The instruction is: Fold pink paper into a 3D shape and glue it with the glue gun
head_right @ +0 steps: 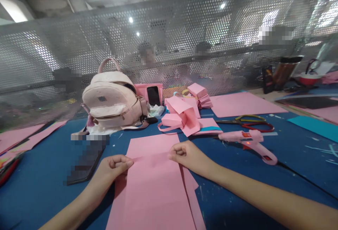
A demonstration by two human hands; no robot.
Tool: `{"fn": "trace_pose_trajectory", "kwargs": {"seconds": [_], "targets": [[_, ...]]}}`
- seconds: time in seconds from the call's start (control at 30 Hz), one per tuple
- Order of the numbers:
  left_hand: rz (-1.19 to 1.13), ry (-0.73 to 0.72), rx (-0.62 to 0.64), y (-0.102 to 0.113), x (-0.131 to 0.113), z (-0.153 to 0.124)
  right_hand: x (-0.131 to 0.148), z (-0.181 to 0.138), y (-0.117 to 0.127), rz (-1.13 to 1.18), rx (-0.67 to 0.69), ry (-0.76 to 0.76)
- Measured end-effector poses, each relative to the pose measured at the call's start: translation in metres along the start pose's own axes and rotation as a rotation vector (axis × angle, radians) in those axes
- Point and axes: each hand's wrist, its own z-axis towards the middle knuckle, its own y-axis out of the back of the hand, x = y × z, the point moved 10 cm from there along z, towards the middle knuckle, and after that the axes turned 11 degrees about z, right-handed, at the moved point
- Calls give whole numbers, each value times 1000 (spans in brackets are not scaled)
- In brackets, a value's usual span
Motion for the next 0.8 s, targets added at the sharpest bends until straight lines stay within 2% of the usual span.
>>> {"fn": "trace_pose_trajectory", "kwargs": {"seconds": [0.17, 0.4, 0.7, 0.8], "targets": [[35, -2, 10, -1, 0, -1, -1, -1, -1, -61, 36, -2], [74, -18, 1, -1, -2, -1, 11, -7, -16, -163, 178, 37], [89, -16, 42, -25, 9, -11, 24, -27, -49, -267, 314, 45], [97, -10, 54, -30, 10, -16, 24, -28, -54, -333, 311, 50]]}}
